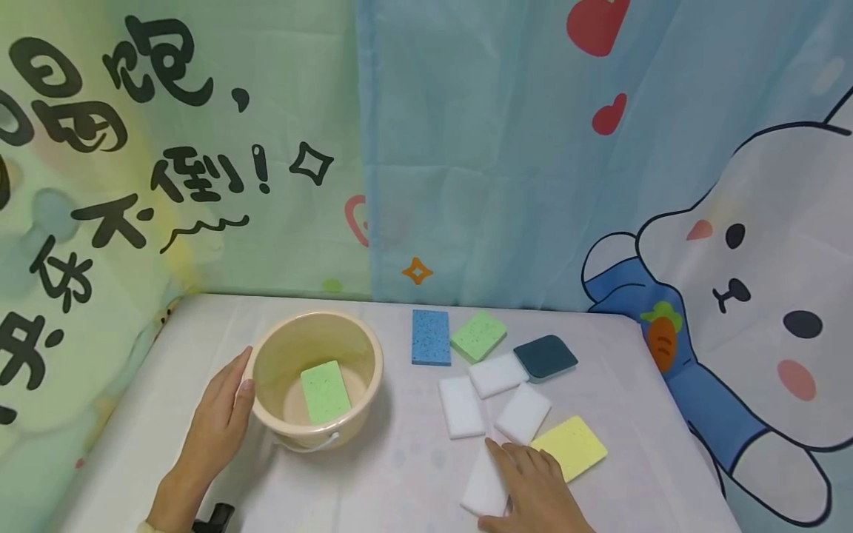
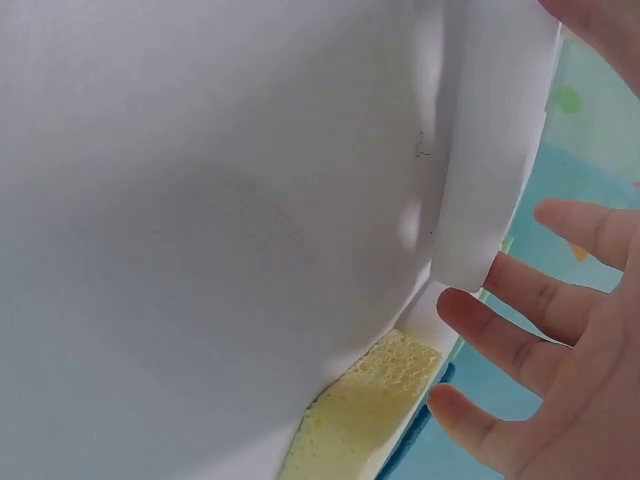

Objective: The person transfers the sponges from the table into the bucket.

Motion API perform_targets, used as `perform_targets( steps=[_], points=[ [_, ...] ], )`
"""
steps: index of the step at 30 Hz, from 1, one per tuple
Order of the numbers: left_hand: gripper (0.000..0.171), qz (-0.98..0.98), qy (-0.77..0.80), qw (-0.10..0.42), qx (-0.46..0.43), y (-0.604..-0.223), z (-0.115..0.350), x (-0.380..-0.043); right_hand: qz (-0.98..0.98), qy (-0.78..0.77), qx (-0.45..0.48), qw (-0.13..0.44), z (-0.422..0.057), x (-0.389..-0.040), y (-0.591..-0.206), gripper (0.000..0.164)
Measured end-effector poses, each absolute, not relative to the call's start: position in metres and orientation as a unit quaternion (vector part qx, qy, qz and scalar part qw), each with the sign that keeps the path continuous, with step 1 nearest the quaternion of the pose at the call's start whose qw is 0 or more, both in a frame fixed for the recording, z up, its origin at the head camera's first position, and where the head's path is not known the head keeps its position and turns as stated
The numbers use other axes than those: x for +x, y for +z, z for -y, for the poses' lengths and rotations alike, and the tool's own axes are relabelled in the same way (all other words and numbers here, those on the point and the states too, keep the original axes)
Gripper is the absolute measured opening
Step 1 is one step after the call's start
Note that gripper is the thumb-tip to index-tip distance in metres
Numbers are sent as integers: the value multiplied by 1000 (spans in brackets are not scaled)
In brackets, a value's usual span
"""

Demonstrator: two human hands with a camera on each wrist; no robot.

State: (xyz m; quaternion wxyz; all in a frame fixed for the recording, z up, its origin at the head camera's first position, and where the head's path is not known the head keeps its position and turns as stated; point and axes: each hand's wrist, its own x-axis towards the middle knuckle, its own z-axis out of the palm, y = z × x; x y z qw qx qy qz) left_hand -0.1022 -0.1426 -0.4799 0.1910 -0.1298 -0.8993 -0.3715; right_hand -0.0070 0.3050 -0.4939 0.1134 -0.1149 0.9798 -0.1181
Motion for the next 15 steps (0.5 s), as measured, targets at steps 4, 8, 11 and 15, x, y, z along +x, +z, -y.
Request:
perform_targets(
  steps=[4,8,11,15],
  points=[
    [48,897,-374,194,-135,-481,144,-102,-978,-119,-98,142,-303,-7,-491,110],
    [49,896,-375,193,-136,-480,144,-102,-976,-125,-96,151,-302,-6,-488,110],
    [49,897,-374,191,-135,-480,144,-102,-975,-130,-98,149,-301,-7,-486,109],
    [49,898,-373,189,-135,-479,143,-102,-976,-132,-103,141,-301,-8,-484,108]
  ],
)
